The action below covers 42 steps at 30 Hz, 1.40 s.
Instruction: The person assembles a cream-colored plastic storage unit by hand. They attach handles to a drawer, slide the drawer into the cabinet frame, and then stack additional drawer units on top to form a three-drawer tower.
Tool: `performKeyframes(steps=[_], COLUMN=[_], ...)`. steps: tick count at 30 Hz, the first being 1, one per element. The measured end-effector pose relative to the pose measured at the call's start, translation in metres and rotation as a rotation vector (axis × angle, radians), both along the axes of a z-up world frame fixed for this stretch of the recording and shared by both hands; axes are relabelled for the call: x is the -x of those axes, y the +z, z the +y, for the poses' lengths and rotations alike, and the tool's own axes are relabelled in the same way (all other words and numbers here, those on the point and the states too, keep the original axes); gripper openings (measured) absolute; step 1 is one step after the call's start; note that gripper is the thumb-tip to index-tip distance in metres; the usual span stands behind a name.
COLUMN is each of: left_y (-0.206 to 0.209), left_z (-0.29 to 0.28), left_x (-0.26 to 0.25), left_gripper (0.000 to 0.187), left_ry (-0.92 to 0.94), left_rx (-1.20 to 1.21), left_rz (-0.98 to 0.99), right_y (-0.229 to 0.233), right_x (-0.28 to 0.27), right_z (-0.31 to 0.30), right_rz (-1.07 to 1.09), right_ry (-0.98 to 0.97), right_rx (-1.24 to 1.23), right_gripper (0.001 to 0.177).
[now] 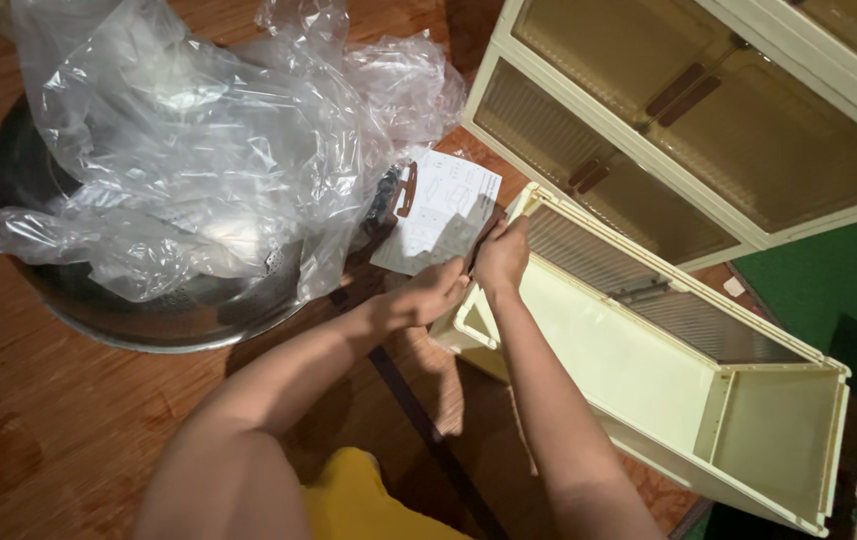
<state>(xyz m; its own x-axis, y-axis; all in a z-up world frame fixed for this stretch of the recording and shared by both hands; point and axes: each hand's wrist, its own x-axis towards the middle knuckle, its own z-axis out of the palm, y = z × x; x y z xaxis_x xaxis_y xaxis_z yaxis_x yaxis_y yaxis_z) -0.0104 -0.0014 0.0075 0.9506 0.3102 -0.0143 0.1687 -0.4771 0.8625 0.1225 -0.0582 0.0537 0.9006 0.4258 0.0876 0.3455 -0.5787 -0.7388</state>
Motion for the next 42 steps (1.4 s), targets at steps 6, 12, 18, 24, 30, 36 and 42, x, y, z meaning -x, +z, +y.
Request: performKeyframes(steps=[6, 12, 18, 24, 30, 36, 42], left_y=[0.001, -0.008, -0.015, -0.023, -0.025, -0.01, -0.021], left_z=[0.004, 0.003, 0.008, 0.005, -0.002, 0.0, 0.0], left_x=[0.003, 0.002, -0.002, -0.007, -0.009, -0.017, -0.014], left_gripper=[0.019, 0.02, 0.022, 0.022, 0.03, 0.035, 0.04], left_ry=[-0.026, -0.021, -0.039, -0.016, 0.018, 0.105, 0.087], left_rx=[0.029, -0.033, -0.088, 0.059, 0.227, 0.188, 0.16], left_rz=[-0.108, -0.192, -0.211, -0.262, -0.198, 0.075, 0.109], right_y=[0.004, 0.005, 0.004, -0.006, -0.011, -0.015, -0.031], right_x=[0.001, 0.003, 0.001, -0.007, -0.011, -0.01, -0.016], right_z=[0.0, -0.002, -0.001, 0.003, -0.001, -0.002, -0.006], right_rz=[0.021, 0.029, 0.015, 0.016, 0.03, 0.004, -0.011], right_ry=[-0.011, -0.029, -0.025, 0.026, 0.044, 0.083, 0.162], right_rx=[0.008, -0.004, -0.007, -0.069, -0.073, -0.03, -0.087], right_gripper=[0.022, 0.025, 0.025, 0.023, 0.024, 0.025, 0.029])
